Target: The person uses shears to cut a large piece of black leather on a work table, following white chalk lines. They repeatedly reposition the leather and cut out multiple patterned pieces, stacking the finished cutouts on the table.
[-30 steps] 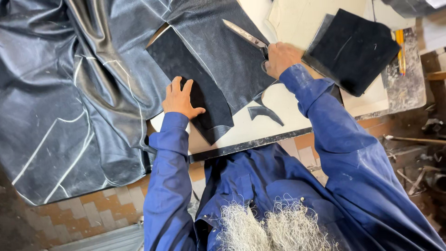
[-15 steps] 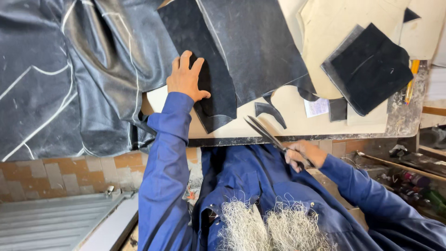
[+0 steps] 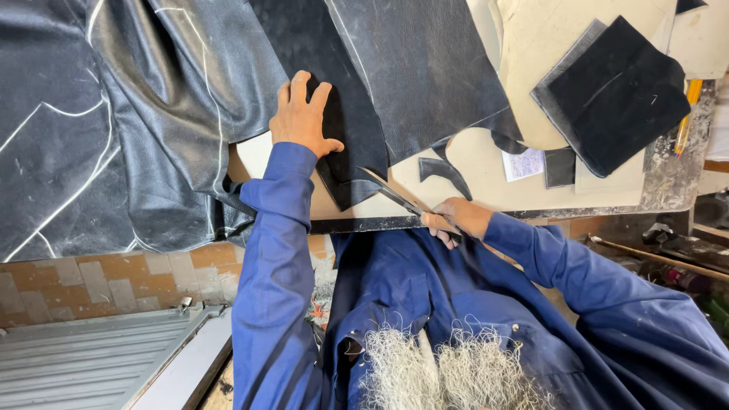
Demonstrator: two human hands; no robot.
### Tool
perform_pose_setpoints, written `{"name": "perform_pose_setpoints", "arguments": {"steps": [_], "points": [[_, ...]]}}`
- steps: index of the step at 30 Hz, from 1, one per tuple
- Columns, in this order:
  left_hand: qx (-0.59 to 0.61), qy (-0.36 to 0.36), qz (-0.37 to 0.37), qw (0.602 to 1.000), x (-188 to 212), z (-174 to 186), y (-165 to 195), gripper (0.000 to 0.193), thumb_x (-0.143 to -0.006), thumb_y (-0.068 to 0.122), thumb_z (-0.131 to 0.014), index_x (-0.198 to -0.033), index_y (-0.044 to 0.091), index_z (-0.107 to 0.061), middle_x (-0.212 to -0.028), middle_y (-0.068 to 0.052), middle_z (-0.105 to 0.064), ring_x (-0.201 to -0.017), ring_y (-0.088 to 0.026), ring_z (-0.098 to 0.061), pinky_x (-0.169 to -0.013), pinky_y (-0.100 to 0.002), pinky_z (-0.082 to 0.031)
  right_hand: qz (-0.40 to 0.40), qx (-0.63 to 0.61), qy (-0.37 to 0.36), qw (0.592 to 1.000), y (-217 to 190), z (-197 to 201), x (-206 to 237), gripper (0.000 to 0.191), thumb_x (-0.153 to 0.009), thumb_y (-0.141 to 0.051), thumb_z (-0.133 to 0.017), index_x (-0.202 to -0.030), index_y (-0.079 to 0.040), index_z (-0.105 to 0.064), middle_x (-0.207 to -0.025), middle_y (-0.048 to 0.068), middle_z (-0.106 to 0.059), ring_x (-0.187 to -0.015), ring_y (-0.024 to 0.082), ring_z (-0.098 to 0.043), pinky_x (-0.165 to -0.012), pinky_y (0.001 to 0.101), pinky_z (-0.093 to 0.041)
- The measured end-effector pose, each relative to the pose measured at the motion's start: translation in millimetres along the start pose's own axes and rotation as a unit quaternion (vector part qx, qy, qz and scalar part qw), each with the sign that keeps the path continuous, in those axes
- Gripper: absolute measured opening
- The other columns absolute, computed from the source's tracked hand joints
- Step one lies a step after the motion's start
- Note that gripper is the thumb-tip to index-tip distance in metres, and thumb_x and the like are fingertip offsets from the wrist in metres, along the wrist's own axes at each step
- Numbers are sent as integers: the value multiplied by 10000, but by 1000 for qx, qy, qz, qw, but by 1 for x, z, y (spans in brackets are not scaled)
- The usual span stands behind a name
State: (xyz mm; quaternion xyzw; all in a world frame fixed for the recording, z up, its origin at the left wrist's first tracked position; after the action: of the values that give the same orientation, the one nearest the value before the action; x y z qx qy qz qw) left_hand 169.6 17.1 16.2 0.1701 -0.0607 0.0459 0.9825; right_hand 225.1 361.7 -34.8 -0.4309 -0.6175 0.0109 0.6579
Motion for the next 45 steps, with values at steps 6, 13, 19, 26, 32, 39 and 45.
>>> {"name": "perform_pose_setpoints", "arguments": {"steps": [6,13,19,26,32,39,45], "points": [[2,1,4,1000,0,0,-2,1021,-482,303,-1023,-1376,232,-536,-1481,-83,-350,-1373,-391,-375,-870,-527,-568,30,56,-11,998,1,3,-6,537,-929,-507,-632,-805,13,-681,-578,71,-625,-474,169,-629,-457,294,-479],[-2,-2,11,1000,-2,0,-4,1017,-470,299,-1025,-1353,228,-526,-1470,-86,-349,-1372,-389,-377,-868,-525,-572,-24,19,-17,999,-10,17,-5,508,-871,-479,-730,-763,12,-666,-544,72,-572,-420,179,-579,-393,322,-457],[-5,-4,8,1000,-4,-2,-5,1028,-462,288,-1029,-1354,232,-521,-1472,-81,-342,-1366,-396,-370,-860,-526,-573,-14,231,1,973,-46,41,-3,614,-826,-559,-749,-612,4,-634,-486,83,-584,-411,182,-619,-416,315,-487],[-11,-19,32,999,-8,-6,-7,1039,-476,304,-1026,-1369,255,-498,-1485,-70,-317,-1394,-387,-347,-873,-502,-581,-32,413,2,910,-75,63,-14,682,-712,-715,-725,-656,-35,-703,-508,63,-631,-442,194,-664,-472,350,-528],[-10,-19,40,999,-8,-4,-9,1032,-482,297,-1023,-1369,266,-496,-1484,-56,-313,-1398,-377,-350,-892,-492,-579,-58,460,-9,886,-85,80,-33,767,-692,-818,-638,-675,-61,-765,-496,88,-656,-503,166,-706,-526,344,-562],[-6,-19,43,999,-11,-3,-10,1034,-471,291,-1027,-1357,268,-494,-1477,-51,-312,-1399,-376,-346,-895,-490,-577,-26,344,-86,935,-97,68,-57,727,-704,-786,-637,-676,-65,-727,-522,78,-624,-472,196,-669,-440,326,-531],[-5,-18,45,999,-13,-4,-13,1030,-467,293,-1027,-1351,265,-498,-1476,-48,-312,-1396,-369,-352,-884,-480,-585,-35,365,-89,926,-122,56,-61,698,-725,-739,-695,-695,-43,-723,-537,83,-599,-477,189,-655,-434,325,-511]]}}
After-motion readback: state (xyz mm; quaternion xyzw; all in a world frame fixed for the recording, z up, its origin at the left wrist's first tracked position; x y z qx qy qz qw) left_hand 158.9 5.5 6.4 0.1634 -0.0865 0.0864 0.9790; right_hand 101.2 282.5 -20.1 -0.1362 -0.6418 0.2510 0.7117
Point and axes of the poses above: each hand's wrist, its own x-axis away from the middle knuckle, its own z-axis out of the back of the hand, y = z × x, the point moved 1 cm from there along -x, towards the middle knuckle
